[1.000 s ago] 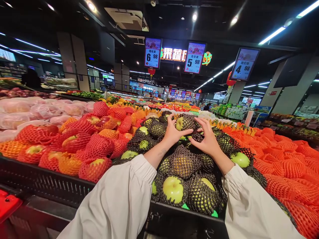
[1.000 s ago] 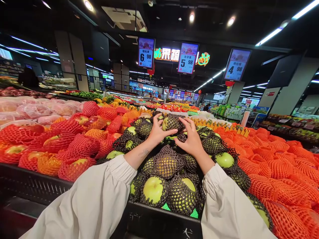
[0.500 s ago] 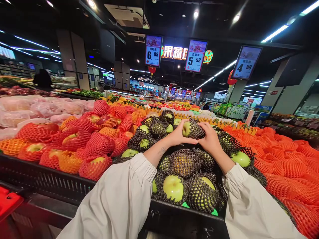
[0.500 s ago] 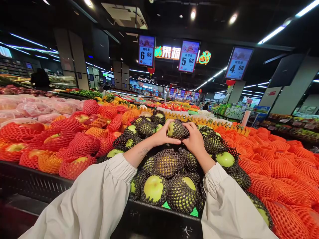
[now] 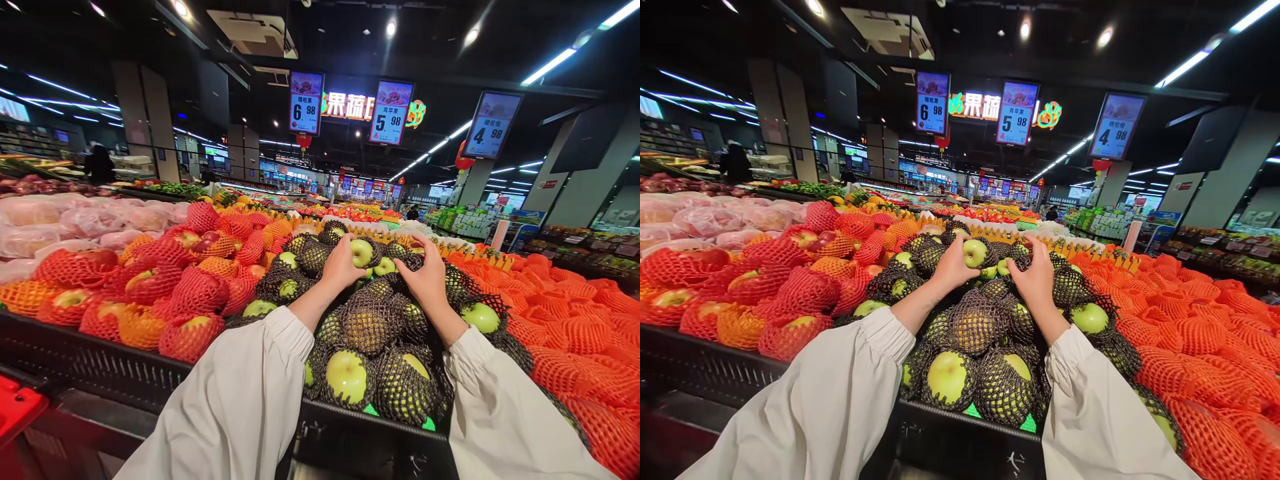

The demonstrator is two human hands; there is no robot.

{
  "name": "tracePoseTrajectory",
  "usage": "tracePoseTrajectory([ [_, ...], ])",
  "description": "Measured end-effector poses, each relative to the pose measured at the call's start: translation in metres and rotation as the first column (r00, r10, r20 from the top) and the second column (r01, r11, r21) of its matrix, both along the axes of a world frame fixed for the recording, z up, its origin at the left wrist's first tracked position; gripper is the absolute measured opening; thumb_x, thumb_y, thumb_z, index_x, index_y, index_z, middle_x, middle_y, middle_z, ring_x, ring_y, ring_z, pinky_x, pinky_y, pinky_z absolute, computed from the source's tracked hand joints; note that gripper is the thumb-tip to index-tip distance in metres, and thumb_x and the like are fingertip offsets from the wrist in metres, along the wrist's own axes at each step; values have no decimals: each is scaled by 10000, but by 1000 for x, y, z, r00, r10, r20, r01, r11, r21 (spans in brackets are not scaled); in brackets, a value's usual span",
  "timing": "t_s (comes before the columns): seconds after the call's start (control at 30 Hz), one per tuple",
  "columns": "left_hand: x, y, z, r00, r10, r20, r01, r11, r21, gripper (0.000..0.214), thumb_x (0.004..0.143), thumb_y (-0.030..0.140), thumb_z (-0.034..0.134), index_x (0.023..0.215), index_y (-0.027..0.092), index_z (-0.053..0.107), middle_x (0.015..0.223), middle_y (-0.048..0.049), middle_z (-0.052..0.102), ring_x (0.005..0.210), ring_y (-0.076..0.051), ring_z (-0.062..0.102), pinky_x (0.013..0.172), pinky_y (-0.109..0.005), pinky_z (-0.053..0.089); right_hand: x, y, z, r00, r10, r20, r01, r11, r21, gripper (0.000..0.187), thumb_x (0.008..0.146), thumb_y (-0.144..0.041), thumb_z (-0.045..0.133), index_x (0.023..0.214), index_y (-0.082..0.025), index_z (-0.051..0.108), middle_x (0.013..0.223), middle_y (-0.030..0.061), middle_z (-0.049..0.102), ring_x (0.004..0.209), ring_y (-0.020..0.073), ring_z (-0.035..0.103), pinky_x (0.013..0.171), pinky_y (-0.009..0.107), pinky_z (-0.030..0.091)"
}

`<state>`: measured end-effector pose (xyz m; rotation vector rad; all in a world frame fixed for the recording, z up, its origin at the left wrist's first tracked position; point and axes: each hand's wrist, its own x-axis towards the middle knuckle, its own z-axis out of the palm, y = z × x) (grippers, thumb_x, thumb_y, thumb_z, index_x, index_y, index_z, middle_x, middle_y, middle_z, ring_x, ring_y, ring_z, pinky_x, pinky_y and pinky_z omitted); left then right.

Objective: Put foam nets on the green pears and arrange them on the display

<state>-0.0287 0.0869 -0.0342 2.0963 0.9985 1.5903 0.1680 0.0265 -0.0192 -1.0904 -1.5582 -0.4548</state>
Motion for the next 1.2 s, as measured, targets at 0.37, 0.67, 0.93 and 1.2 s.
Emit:
tracePoseTrajectory([
  [0.37, 3, 14, -6, 819, 33, -572, 56, 989, 137, 760, 600, 182, 827, 1289, 213, 507, 1296, -109, 546, 1162, -357, 592, 993, -468, 498, 1, 3, -2, 999, 29, 15, -28, 1000, -3, 512, 782, -305, 708, 1262, -201, 564, 1154, 119, 622, 1094, 289, 611, 918, 447, 526],
  [0.67, 2, 6, -5, 801, 58, -596, 73, 978, 194, 707, 657, 167, 750, 1324, 211, 520, 1297, -117, 528, 1163, -343, 575, 964, -465, 513, 0, 5, -6, 949, 102, 297, 7, 939, -345, 605, 769, -456, 759, 1294, -212, 582, 1236, 128, 613, 1108, 324, 620, 968, 494, 505],
  [0.93, 4, 8, -6, 792, 7, -611, 10, 1000, 25, 920, 680, 257, 759, 1508, 180, 365, 1450, -175, 408, 1288, -356, 530, 1006, -423, 501, -3, 1, -2, 992, 11, 124, 11, 984, -176, 421, 785, -289, 582, 1189, -177, 622, 1167, 123, 631, 976, 289, 628, 898, 467, 520],
  [1.2, 2, 18, -2, 705, -32, -709, -36, 996, -80, 704, 831, 372, 568, 1495, 245, 371, 1428, -126, 561, 1251, -337, 588, 1009, -437, 493, -2, -2, 0, 996, 57, 73, -49, 992, -113, 401, 760, -246, 500, 1133, -173, 626, 1114, 124, 606, 982, 290, 611, 889, 466, 510],
])
